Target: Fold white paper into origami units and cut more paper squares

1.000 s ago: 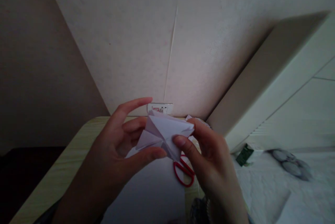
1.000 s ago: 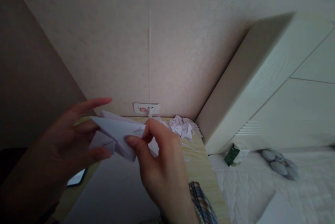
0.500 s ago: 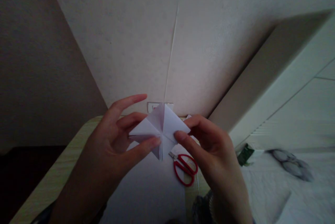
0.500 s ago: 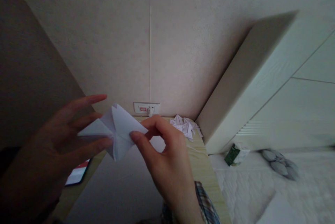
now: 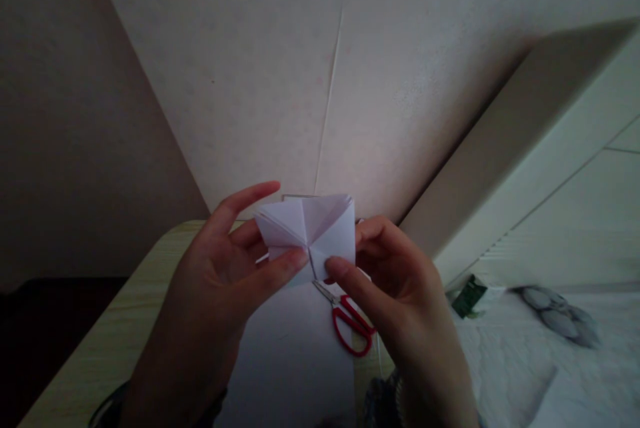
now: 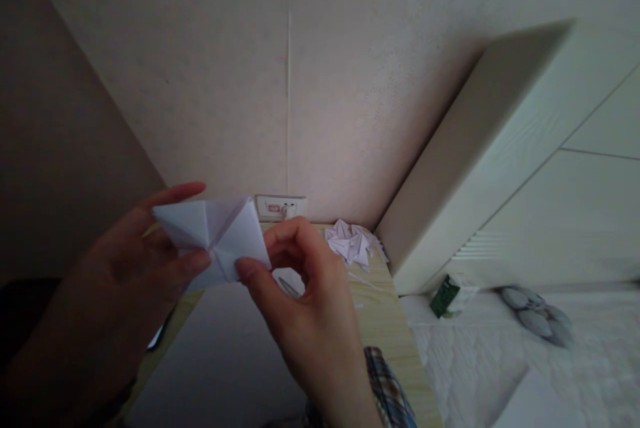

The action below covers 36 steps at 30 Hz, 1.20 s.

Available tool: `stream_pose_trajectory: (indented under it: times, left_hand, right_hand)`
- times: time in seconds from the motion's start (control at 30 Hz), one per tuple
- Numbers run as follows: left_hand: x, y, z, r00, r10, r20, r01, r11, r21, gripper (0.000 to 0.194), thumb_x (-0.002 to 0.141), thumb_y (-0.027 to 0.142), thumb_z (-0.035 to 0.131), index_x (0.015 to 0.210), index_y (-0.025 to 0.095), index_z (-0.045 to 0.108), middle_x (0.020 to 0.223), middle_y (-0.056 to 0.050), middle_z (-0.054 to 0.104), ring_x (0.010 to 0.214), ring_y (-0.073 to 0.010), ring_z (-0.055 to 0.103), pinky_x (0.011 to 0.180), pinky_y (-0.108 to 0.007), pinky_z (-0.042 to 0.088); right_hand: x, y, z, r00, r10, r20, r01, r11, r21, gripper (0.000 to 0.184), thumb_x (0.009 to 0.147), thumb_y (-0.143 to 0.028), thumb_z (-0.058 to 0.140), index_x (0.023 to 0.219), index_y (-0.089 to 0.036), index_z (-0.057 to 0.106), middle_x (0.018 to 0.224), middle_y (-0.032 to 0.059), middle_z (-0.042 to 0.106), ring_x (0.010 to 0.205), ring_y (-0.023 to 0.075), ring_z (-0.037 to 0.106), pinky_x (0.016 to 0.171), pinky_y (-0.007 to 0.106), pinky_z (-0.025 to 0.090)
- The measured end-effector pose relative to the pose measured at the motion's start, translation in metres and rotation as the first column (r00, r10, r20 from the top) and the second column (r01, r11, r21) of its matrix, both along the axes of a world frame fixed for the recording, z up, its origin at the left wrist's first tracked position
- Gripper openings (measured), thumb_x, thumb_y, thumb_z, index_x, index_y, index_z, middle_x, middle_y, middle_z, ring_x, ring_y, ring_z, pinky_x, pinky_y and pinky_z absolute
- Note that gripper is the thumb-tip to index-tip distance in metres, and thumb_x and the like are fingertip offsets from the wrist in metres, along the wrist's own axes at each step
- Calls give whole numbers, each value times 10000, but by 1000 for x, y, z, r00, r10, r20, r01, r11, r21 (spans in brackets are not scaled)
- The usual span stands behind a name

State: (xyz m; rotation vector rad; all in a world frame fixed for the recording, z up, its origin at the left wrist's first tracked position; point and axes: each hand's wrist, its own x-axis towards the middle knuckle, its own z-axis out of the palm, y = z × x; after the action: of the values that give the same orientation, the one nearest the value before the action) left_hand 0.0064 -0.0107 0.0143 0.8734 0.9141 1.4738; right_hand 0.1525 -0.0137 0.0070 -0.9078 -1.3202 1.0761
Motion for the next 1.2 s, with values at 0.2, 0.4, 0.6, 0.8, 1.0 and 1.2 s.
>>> stream_pose_trajectory:
  times: [0.2,0.4,0.6,0.8,1.0,1.2]
  left_hand:
    - [5,-3,3,996,72,-42,-73,997,-7,528,629,57,819,1083,257,642,720,79,778,684,-92,708,608,-111,517]
    - [3,-3,5,998,42,-48,-44,998,-35,546,605,27,800,1073,259,641,699,74,783,663,-117,723,586,-129,530]
    - [-1,-2,3,997,21,-75,-24,999,-35,596,583,-28,773,1080,269,632,670,81,783,661,-144,749,538,-134,529]
    - [2,-6,3,979,91,-181,-101,994,-51,543,587,80,806,1064,297,664,613,82,740,656,-167,749,483,-139,507]
    - [1,-6,2,978,70,-194,-80,996,-46,515,573,110,825,1021,328,694,654,89,743,609,-139,720,539,-153,535]
    - [2,-6,3,972,51,-231,-62,997,-42,469,605,156,812,1034,289,678,774,50,783,606,-164,727,558,-211,570]
  right_hand:
    - [1,1,-3,999,9,49,-10,1000,16,139,781,-152,706,746,-224,593,716,-43,659,690,131,635,646,265,485]
    - [1,-1,-2,998,7,66,-8,1000,19,150,785,-152,699,731,-224,579,688,-48,645,661,128,615,620,267,463]
    - [1,-3,-4,994,-60,94,53,995,80,174,792,-136,722,849,-247,601,800,-40,668,755,146,636,691,285,507]
    - [8,-7,-6,956,-254,148,197,927,319,296,851,-107,700,1054,-316,648,1074,-26,645,1054,174,585,919,316,481]
    - [10,-3,-8,948,-237,214,162,934,318,261,865,-123,697,1047,-300,640,1066,-31,627,1022,170,575,884,331,483]
    - [8,-3,-8,953,-232,195,156,927,340,298,866,-91,690,1058,-310,629,1091,-39,622,1054,161,567,907,312,474]
